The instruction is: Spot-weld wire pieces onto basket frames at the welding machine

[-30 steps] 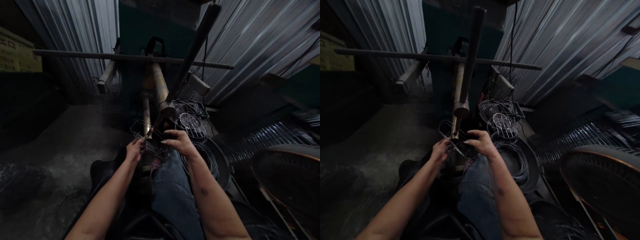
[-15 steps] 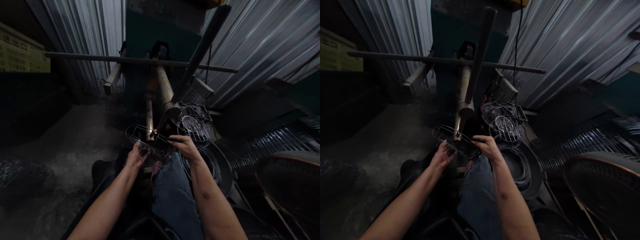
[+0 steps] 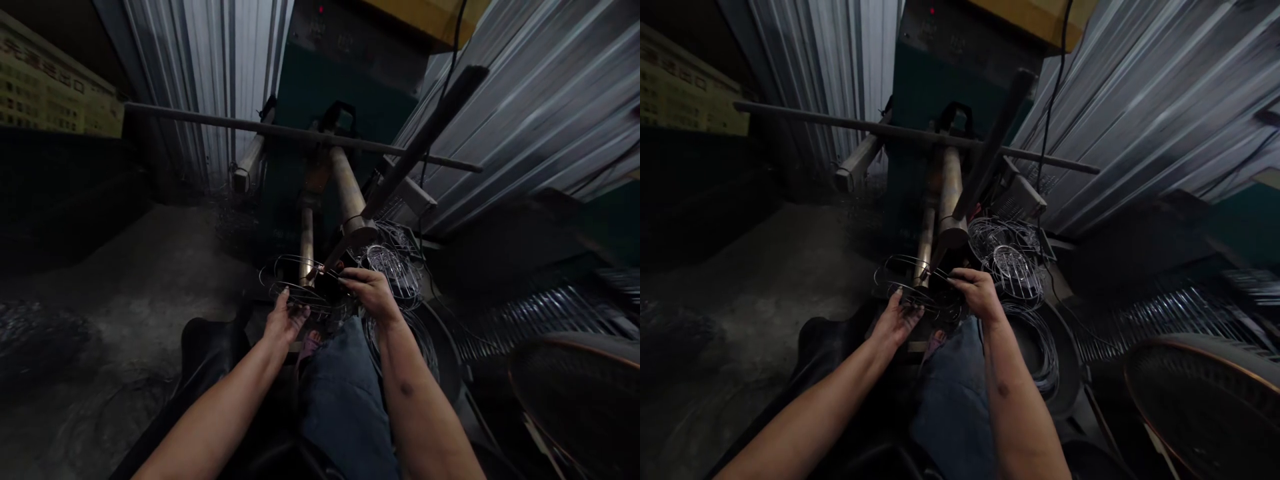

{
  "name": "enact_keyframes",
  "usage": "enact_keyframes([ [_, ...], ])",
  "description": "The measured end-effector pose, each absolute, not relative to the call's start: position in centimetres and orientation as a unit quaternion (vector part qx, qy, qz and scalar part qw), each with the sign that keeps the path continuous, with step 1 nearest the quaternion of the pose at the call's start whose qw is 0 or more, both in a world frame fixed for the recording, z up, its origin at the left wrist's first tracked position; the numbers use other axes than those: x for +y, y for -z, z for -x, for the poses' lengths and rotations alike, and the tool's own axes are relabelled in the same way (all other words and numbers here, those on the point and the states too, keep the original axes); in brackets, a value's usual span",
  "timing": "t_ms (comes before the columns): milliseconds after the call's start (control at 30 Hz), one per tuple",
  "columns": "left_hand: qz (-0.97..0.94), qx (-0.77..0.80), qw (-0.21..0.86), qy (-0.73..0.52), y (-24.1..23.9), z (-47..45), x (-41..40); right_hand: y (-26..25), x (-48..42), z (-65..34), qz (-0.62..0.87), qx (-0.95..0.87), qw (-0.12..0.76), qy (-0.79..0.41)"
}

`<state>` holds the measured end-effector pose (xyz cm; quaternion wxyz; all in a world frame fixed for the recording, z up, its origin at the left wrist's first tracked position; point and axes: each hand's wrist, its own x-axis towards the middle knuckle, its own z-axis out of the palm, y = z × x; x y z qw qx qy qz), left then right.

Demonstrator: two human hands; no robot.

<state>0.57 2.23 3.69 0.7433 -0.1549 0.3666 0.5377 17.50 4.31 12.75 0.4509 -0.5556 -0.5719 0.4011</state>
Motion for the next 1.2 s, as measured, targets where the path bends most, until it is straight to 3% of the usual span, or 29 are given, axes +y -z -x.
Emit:
enact_keyframes([
  [867,0.14,0.355,0.74,-0.554,-3.7,-0.7,2.2,-12.2,4.3,-17.6,0.579,-0.558,0.468,-0.366],
  [967,0.136,0.361,0.733,-0.56,-3.9,-0.3,2.0,-12.4,3.5,-17.6,0.595,-0.582,0.468,-0.296],
  [1100,0.136,0.382,0.713,-0.573,-4.2,0.3,0.7,-11.5,-1.5,-16.4,0.63,-0.614,0.473,-0.037],
  [1200,0.121,0.396,0.708,-0.573,-4.4,-0.3,-1.3,-9.3,-6.7,-13.5,0.566,-0.736,0.371,0.021],
])
